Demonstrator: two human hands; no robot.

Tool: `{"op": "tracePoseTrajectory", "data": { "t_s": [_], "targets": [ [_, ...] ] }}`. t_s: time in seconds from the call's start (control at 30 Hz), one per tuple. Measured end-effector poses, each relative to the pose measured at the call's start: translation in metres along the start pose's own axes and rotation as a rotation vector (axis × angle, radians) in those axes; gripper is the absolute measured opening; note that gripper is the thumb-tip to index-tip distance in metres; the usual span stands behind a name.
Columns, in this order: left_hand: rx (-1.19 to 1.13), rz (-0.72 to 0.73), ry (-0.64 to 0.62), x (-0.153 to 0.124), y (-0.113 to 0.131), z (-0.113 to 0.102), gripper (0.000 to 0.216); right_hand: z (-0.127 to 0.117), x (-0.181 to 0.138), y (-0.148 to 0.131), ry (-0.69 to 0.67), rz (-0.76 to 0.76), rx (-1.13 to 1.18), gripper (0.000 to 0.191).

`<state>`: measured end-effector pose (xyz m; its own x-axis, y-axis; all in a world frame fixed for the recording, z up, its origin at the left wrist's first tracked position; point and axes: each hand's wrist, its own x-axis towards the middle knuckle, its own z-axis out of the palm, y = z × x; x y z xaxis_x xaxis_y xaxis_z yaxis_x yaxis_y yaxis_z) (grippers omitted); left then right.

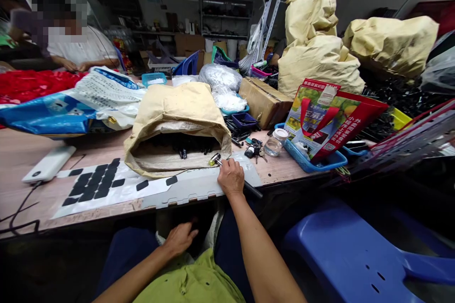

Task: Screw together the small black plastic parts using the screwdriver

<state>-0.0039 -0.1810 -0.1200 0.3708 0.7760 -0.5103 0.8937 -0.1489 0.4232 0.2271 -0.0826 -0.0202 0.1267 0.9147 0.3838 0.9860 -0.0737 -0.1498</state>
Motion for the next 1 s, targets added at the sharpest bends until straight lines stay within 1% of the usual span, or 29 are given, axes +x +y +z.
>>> {"op": "tracePoseTrajectory", "data": {
  "t_s": [0.07,0.13,0.17,0.2,0.23,0.27,0.3,0.33,0.37,0.43,0.5,0.57,0.63,0.7,0.8,0.87,0.9,0.93,1.0],
  "targets": [
    [-0.005,0.102,-0.019,-0.008,0.012,-0.012,0.033,0.0,0.0,0.0,-0.001,0.0,-0.005,0.018],
    [-0.044,0.245,0.019,-0.019,0.03,-0.034,0.025,0.0,0.0,0.0,-0.002,-0.001,-0.008,0.018],
    [-0.07,0.31,0.062,-0.022,0.039,-0.049,0.022,0.0,0.0,0.0,-0.003,-0.003,-0.008,0.019],
    [-0.094,0.351,0.133,-0.023,0.049,-0.067,0.025,0.0,0.0,0.0,-0.003,-0.004,-0.008,0.019],
    [-0.113,0.359,0.229,-0.021,0.057,-0.086,0.032,0.0,0.0,0.0,-0.003,-0.004,-0.007,0.019],
    [-0.126,0.327,0.336,-0.016,0.063,-0.107,0.036,0.0,0.0,0.0,-0.004,-0.004,-0.006,0.02],
    [-0.135,0.254,0.454,-0.007,0.067,-0.128,0.038,0.0,0.0,0.0,-0.004,-0.003,-0.004,0.02],
    [-0.138,0.152,0.569,0.004,0.068,-0.148,0.038,0.0,0.0,0.0,-0.004,-0.002,-0.003,0.02],
    [-0.133,0.045,0.652,0.016,0.067,-0.168,0.038,0.0,-0.001,0.0,-0.005,0.0,-0.001,0.02],
    [-0.128,-0.132,0.724,0.044,0.061,-0.2,0.039,0.0,-0.001,0.0,-0.007,0.001,0.004,0.019],
    [-0.107,-0.246,0.729,0.069,0.054,-0.222,0.04,0.0,-0.001,0.0,-0.006,0.001,0.007,0.018],
    [-0.076,-0.313,0.715,0.087,0.05,-0.233,0.043,0.0,-0.001,0.0,-0.002,-0.001,0.009,0.018],
    [-0.05,-0.346,0.7,0.097,0.049,-0.235,0.043,0.0,-0.001,0.0,0.003,-0.001,0.009,0.018],
    [-0.047,-0.354,0.682,0.1,0.049,-0.233,0.041,0.001,-0.001,0.001,0.007,-0.001,0.012,0.018],
    [-0.076,-0.344,0.667,0.096,0.046,-0.228,0.035,0.001,-0.001,0.001,0.011,0.002,0.015,0.018],
    [-0.092,-0.3,0.663,0.088,0.042,-0.225,0.03,0.002,-0.001,0.001,0.015,0.002,0.016,0.018],
    [-0.099,-0.256,0.661,0.083,0.039,-0.223,0.027,0.002,-0.001,0.001,0.016,0.002,0.015,0.018],
    [-0.105,-0.194,0.665,0.077,0.037,-0.22,0.025,0.002,-0.001,0.001,0.017,0.001,0.015,0.018],
    [-0.097,-0.026,0.669,0.066,0.035,-0.212,0.022,0.002,-0.001,0.0,0.017,0.0,0.015,0.017]
  ]
}}
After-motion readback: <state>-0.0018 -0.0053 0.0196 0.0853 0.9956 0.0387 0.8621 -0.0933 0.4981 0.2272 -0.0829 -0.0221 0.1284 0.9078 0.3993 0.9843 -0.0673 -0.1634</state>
